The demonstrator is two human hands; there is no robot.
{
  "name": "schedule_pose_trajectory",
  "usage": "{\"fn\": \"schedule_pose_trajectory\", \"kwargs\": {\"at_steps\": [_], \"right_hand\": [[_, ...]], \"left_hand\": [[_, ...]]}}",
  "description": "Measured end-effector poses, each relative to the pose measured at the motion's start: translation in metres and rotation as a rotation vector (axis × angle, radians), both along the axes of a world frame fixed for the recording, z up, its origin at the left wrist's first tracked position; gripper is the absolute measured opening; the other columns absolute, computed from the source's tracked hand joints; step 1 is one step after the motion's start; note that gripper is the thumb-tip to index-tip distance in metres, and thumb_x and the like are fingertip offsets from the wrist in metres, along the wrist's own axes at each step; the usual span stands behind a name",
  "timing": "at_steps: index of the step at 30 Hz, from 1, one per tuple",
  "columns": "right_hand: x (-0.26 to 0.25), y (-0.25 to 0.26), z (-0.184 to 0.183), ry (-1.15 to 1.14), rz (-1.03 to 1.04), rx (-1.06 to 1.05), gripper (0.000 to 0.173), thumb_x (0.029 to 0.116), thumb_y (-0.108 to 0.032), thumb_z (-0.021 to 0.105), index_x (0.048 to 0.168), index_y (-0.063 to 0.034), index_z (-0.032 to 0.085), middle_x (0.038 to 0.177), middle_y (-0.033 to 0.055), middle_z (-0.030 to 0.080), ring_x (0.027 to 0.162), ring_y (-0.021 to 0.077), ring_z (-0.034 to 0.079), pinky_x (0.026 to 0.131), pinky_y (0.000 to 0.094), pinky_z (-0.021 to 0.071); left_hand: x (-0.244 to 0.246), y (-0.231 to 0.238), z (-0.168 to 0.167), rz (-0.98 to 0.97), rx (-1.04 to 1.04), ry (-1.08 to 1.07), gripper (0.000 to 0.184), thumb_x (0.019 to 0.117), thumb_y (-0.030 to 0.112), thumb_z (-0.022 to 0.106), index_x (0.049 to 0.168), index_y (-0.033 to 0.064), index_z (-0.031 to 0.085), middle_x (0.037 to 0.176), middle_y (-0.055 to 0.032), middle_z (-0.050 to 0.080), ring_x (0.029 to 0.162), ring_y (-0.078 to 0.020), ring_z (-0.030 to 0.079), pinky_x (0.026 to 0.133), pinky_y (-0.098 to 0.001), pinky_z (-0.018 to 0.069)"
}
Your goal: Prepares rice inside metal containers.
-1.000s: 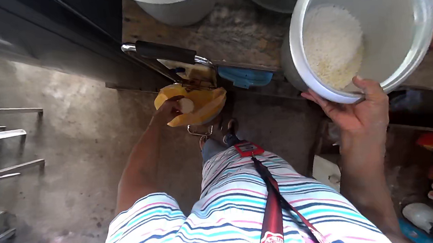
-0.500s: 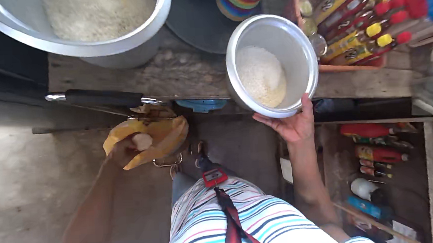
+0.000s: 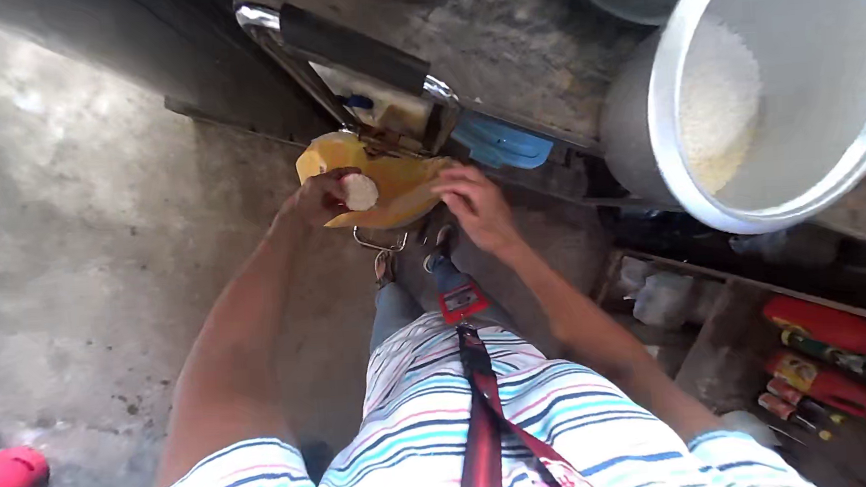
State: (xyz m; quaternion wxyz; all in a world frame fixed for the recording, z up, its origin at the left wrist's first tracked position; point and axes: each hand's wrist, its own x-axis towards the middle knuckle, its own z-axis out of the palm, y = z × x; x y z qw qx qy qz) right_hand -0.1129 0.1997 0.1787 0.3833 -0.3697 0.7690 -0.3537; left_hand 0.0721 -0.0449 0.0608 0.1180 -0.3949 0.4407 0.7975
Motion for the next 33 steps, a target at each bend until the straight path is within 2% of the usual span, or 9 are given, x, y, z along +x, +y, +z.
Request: {"fn": "schedule_pose_trajectory", "kwargs": {"at_steps": [5,9,12,16,20,23,26,30,33], "right_hand": [[-0.011,-0.128,-0.053,0.085,0.721,0.652,0.027,0.1021,-0.01,0.052,0.119,0.0018,0.069,0.128,0.0238,0.063,0.123,0.0392,0.059,0.101,0.0613,0.0452],[-0.002,-0.155,-0.083,0.142,0.934,0.834,0.028,0.0984,-0.019,0.063,0.106,0.0075,0.069,0.118,0.0264,0.065,0.115,0.0418,0.061,0.094,0.0652,0.0463],[-0.004,-0.153,-0.083,0.124,0.939,0.784,0.027,0.1001,-0.021,0.06,0.108,0.0021,0.071,0.116,0.0244,0.066,0.113,0.0408,0.061,0.093,0.065,0.0464],[-0.009,-0.142,-0.104,0.057,0.958,0.628,0.035,0.1047,-0.014,0.048,0.135,-0.0064,0.063,0.136,0.0228,0.061,0.13,0.0418,0.055,0.106,0.0647,0.0403],[-0.001,-0.142,-0.107,0.122,0.874,0.763,0.031,0.1011,-0.021,0.059,0.12,0.0026,0.069,0.139,0.0264,0.057,0.137,0.0457,0.045,0.107,0.0689,0.0359],[0.001,-0.14,-0.102,0.181,0.845,0.801,0.035,0.0994,-0.019,0.062,0.124,0.0064,0.066,0.148,0.0279,0.048,0.145,0.046,0.035,0.115,0.069,0.0257],[-0.005,-0.126,-0.11,0.225,0.592,0.612,0.041,0.0973,-0.006,0.062,0.134,0.0111,0.056,0.15,0.0301,0.045,0.142,0.0437,0.042,0.115,0.0614,0.0323],[-0.016,-0.107,-0.133,0.402,0.433,0.461,0.051,0.0842,0.008,0.069,0.134,0.0081,0.057,0.154,0.0243,0.042,0.126,0.0431,0.057,0.097,0.0573,0.0517],[-0.017,-0.108,-0.132,0.37,0.389,0.462,0.077,0.0832,0.013,0.066,0.154,-0.0002,0.039,0.16,0.0217,0.036,0.123,0.0441,0.059,0.094,0.0575,0.0533]], "left_hand": [[0.008,0.006,0.01,0.01,-0.002,-0.008,0.054,0.0845,0.005,0.043,0.137,0.0097,0.051,0.114,-0.0052,0.067,0.095,-0.013,0.067,0.085,-0.0332,0.0579],[0.015,0.01,0.008,0.038,0.025,-0.007,0.052,0.0836,0.005,0.045,0.136,0.0086,0.051,0.112,-0.0041,0.067,0.094,-0.0124,0.067,0.083,-0.0328,0.0582],[0.019,0.009,0.001,0.05,0.044,-0.003,0.053,0.0834,0.006,0.047,0.136,0.0085,0.05,0.113,-0.0043,0.067,0.094,-0.0122,0.067,0.084,-0.0324,0.0581],[0.023,0.007,-0.006,0.091,0.063,-0.004,0.056,0.0815,0.007,0.049,0.138,0.0086,0.05,0.117,-0.0066,0.067,0.099,-0.0155,0.067,0.087,-0.0355,0.0581],[0.02,0.006,-0.001,0.086,0.051,-0.007,0.055,0.0831,0.005,0.047,0.137,0.0082,0.05,0.116,-0.006,0.067,0.098,-0.0147,0.067,0.086,-0.0345,0.0578],[0.019,0.007,-0.003,0.084,0.066,-0.011,0.057,0.083,0.006,0.048,0.14,0.0088,0.048,0.119,-0.0063,0.066,0.1,-0.0146,0.067,0.086,-0.0334,0.0579],[0.016,0.007,-0.008,0.083,0.072,-0.005,0.056,0.082,0.008,0.049,0.138,0.0103,0.05,0.119,-0.005,0.066,0.099,-0.0136,0.067,0.085,-0.0326,0.0585],[0.005,0.011,-0.012,0.09,0.075,-0.019,0.057,0.0828,0.009,0.049,0.14,0.0105,0.049,0.122,-0.0066,0.065,0.101,-0.0154,0.066,0.086,-0.0343,0.0581],[-0.015,0.017,-0.015,0.099,0.048,-0.074,0.054,0.0864,0.007,0.047,0.14,0.0101,0.049,0.122,-0.0082,0.064,0.102,-0.0173,0.065,0.087,-0.0362,0.057]]}}
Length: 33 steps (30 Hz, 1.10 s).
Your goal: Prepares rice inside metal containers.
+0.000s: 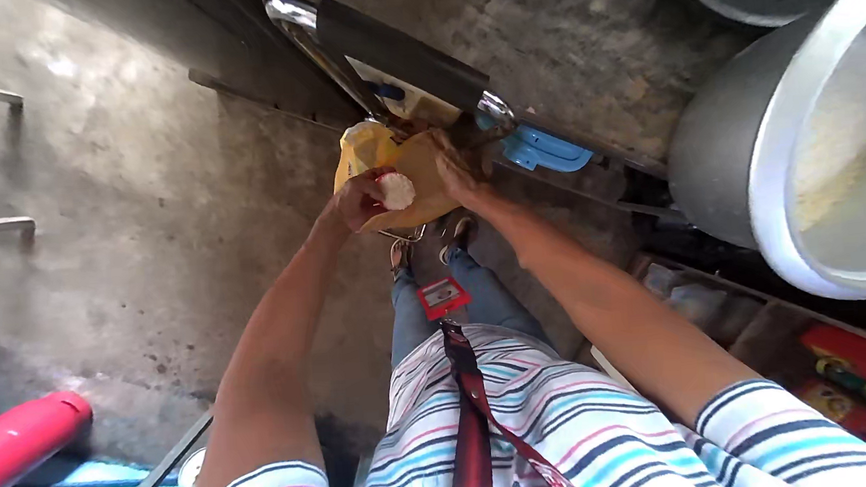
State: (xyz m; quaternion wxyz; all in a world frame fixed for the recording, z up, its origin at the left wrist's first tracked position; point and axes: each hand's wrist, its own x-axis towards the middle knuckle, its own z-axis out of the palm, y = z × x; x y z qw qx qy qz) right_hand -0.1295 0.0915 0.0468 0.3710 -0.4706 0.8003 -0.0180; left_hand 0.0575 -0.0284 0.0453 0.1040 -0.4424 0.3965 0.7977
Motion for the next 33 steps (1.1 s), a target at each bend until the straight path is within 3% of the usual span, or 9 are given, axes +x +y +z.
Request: {"fn": "schedule_pose_trajectory", "kwargs": {"at_steps": [3,5,9,11,13,18,26,29,33], "right_hand": [[-0.003,-0.007,0.009,-0.004,-0.014,0.011,0.088,0.0866,0.014,0.063,0.162,-0.0045,0.021,0.158,0.0228,0.039,0.127,0.0431,0.057,0.101,0.0556,0.0501],[-0.004,-0.007,0.008,-0.001,-0.019,0.014,0.088,0.0864,0.014,0.063,0.162,-0.0015,0.021,0.16,0.0231,0.037,0.129,0.0418,0.057,0.103,0.0536,0.0496],[-0.003,-0.005,0.005,0.013,-0.028,0.025,0.094,0.0816,0.012,0.069,0.162,-0.0015,0.02,0.161,0.0223,0.034,0.123,0.0412,0.06,0.096,0.0534,0.0531],[-0.003,-0.003,0.003,0.018,-0.039,0.002,0.087,0.0862,0.009,0.067,0.161,-0.0016,0.024,0.16,0.0215,0.036,0.123,0.0405,0.06,0.096,0.0537,0.053],[-0.003,-0.001,0.001,0.022,-0.033,-0.009,0.092,0.0825,0.006,0.073,0.16,-0.0009,0.024,0.159,0.0216,0.038,0.125,0.0402,0.059,0.098,0.0534,0.0522],[-0.002,-0.003,0.003,0.046,-0.01,0.009,0.086,0.0881,0.007,0.066,0.161,-0.0012,0.022,0.159,0.0221,0.037,0.129,0.0393,0.057,0.099,0.0518,0.0517],[-0.004,-0.003,0.007,0.017,0.01,0.051,0.103,0.0765,0.012,0.074,0.162,-0.0027,0.019,0.163,0.0202,0.033,0.121,0.0397,0.062,0.095,0.0517,0.0529],[-0.005,-0.004,0.008,0.003,0.01,0.048,0.099,0.0799,0.013,0.071,0.163,-0.003,0.018,0.163,0.0203,0.032,0.12,0.0389,0.062,0.097,0.0501,0.0527],[-0.004,-0.004,0.005,0.015,0.004,0.055,0.093,0.0851,0.012,0.066,0.163,-0.0047,0.018,0.164,0.0194,0.03,0.121,0.0384,0.062,0.096,0.0489,0.053]], "left_hand": [[-0.015,0.004,-0.015,-0.029,-0.058,-0.051,0.056,0.0885,0.006,0.047,0.145,0.0099,0.047,0.13,-0.0116,0.061,0.105,-0.0189,0.063,0.088,-0.0368,0.0546],[-0.024,0.009,-0.024,-0.024,-0.083,-0.066,0.06,0.0884,0.007,0.048,0.148,0.012,0.045,0.131,-0.0134,0.06,0.106,-0.0205,0.062,0.087,-0.0374,0.0543],[-0.033,0.022,-0.034,0.002,-0.115,-0.062,0.069,0.0966,0.006,0.043,0.162,0.0237,0.026,0.142,-0.0187,0.053,0.115,-0.0256,0.06,0.092,-0.0422,0.053],[-0.034,0.025,-0.045,-0.015,-0.124,-0.052,0.083,0.092,0.005,0.048,0.164,0.0312,0.017,0.142,-0.0168,0.055,0.116,-0.0249,0.061,0.092,-0.0416,0.0538],[-0.036,0.028,-0.054,-0.057,-0.147,-0.07,0.093,0.0875,0.005,0.054,0.164,0.0351,0.011,0.139,-0.0164,0.059,0.114,-0.0245,0.063,0.089,-0.0411,0.0545],[-0.042,0.026,-0.072,-0.034,-0.167,-0.166,0.08,0.0918,0.003,0.051,0.163,0.0263,0.023,0.153,-0.0174,0.043,0.115,-0.0264,0.059,0.088,-0.0402,0.0532],[-0.04,0.015,-0.08,0.088,-0.107,-0.151,0.064,0.0878,0.006,0.049,0.151,0.0145,0.044,0.136,-0.0136,0.057,0.108,-0.0209,0.062,0.088,-0.0373,0.0549],[-0.038,0.014,-0.078,0.095,-0.099,-0.117,0.062,0.0866,0.005,0.05,0.148,0.012,0.047,0.129,-0.0116,0.06,0.104,-0.0182,0.063,0.087,-0.0348,0.0551],[-0.038,0.014,-0.075,0.111,-0.09,-0.106,0.063,0.0861,0.003,0.05,0.149,0.0107,0.045,0.133,-0.0113,0.058,0.106,-0.0182,0.063,0.087,-0.0342,0.0553]]}}
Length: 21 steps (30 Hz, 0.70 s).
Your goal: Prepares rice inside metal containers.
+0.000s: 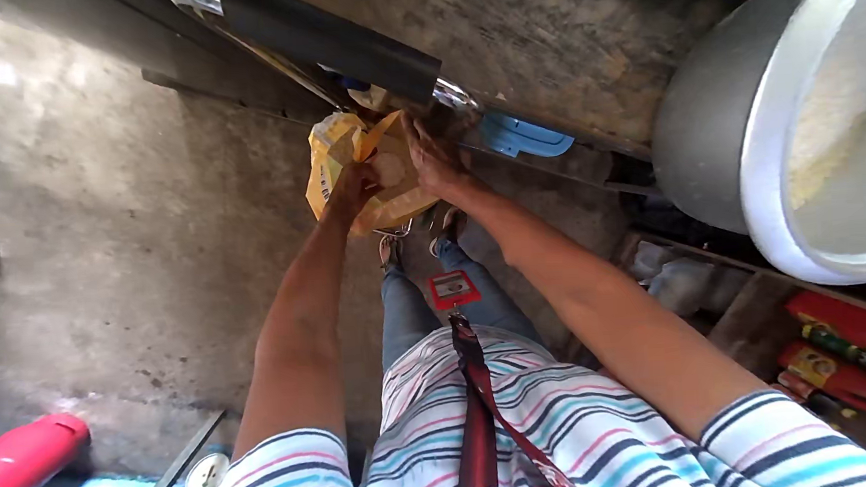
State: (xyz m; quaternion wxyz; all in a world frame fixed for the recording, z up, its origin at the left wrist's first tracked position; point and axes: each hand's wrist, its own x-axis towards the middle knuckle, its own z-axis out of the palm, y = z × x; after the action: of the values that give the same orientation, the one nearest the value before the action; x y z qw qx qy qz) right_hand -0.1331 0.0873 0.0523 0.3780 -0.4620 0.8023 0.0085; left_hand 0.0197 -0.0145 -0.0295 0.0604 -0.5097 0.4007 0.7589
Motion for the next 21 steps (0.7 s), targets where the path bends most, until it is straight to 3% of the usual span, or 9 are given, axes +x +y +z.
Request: {"fn": "schedule_pose_trajectory", "kwargs": {"at_steps": [7,17,21], "right_hand": [[-0.0002,0.0005,-0.0006,0.015,0.004,-0.022,0.105,0.0755,0.013,0.073,0.163,-0.0044,0.018,0.161,0.0199,0.035,0.117,0.038,0.064,0.091,0.0496,0.0551],[0.0,0.0007,0.0012,0.02,0.003,-0.015,0.099,0.0799,0.01,0.071,0.163,-0.0043,0.019,0.162,0.0203,0.034,0.115,0.0373,0.065,0.09,0.0485,0.0555],[-0.0005,0.0009,0.0005,0.006,-0.002,-0.015,0.103,0.0776,0.009,0.075,0.163,-0.0046,0.018,0.162,0.021,0.033,0.116,0.039,0.064,0.09,0.05,0.0554]], "left_hand": [[0.0004,0.0017,-0.005,0.019,0.017,-0.011,0.065,0.086,0.002,0.049,0.15,0.0127,0.044,0.136,-0.0121,0.057,0.107,-0.0191,0.061,0.086,-0.0352,0.0547],[0.0005,0.0013,-0.0047,0.042,0.017,-0.019,0.063,0.0877,0.001,0.048,0.15,0.0121,0.044,0.133,-0.0125,0.058,0.104,-0.0189,0.063,0.086,-0.0348,0.0551],[0.001,0.0023,-0.006,0.042,0.013,-0.016,0.063,0.0862,0.001,0.05,0.149,0.0104,0.044,0.133,-0.0127,0.057,0.105,-0.0194,0.062,0.086,-0.0352,0.0551]]}}
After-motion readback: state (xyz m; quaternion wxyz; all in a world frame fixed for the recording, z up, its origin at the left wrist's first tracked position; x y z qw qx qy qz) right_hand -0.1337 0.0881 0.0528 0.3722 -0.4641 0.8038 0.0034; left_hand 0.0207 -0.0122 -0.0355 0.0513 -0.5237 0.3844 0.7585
